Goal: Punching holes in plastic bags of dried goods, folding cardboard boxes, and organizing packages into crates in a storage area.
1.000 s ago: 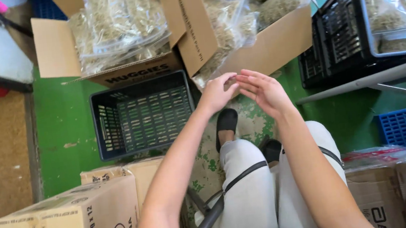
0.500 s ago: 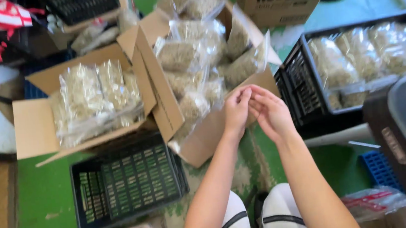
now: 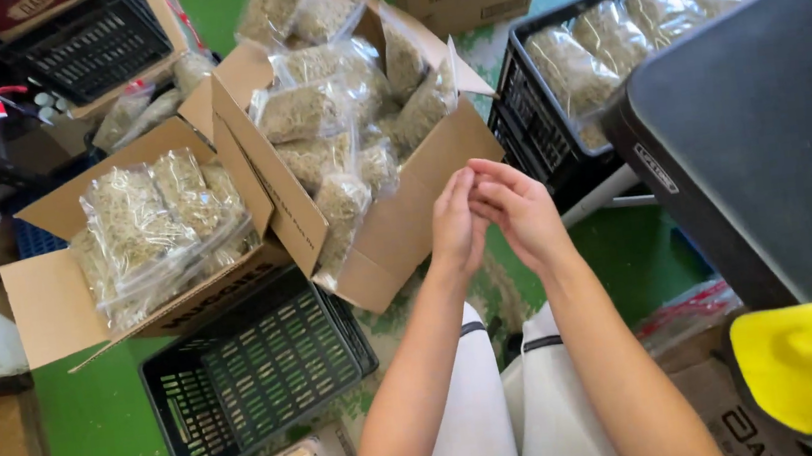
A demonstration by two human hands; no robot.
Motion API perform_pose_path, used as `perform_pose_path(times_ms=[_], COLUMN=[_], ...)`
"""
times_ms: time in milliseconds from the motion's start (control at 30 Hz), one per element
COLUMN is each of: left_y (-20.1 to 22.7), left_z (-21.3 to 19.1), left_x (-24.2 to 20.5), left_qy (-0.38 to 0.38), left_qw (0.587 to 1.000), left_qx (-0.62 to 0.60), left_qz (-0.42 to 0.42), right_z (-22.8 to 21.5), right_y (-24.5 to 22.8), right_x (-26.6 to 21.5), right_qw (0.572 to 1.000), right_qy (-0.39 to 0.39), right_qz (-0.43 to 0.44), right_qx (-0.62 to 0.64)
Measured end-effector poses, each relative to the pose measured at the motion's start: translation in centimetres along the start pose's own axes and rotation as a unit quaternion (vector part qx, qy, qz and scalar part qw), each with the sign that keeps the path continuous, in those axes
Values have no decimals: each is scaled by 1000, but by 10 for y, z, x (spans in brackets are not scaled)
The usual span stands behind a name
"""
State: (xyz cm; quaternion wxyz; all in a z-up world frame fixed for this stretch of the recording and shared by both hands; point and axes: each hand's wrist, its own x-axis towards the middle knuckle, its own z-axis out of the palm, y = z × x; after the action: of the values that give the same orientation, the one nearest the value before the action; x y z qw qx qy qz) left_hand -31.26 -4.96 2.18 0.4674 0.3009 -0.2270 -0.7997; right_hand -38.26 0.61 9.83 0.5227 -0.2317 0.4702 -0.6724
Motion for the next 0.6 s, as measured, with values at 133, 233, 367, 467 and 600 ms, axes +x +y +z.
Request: perform_pose_path(times_ms=[133, 233, 367, 467, 600], left_y=[13, 27, 70, 122, 153], left_z=[-23, -51, -81, -91, -132], left_x=[3, 33, 106, 158, 251], left_qy=[34, 58, 79, 85, 118], left_qw=[999, 998, 989, 980, 968], left_qx=[2, 21, 110, 164, 197], left_qz=[-5, -6, 59, 74, 104], right_z=[11, 29, 65, 91, 95], right_y=[20, 37, 31, 31, 76], right_x=[15, 46, 114, 187, 313], right_qw=[1000, 997, 988, 983, 976], right_qy=[-7, -21, -75, -106, -119], right_qz=[25, 68, 87, 97, 105], right_qx=[-8, -22, -102, -111, -150])
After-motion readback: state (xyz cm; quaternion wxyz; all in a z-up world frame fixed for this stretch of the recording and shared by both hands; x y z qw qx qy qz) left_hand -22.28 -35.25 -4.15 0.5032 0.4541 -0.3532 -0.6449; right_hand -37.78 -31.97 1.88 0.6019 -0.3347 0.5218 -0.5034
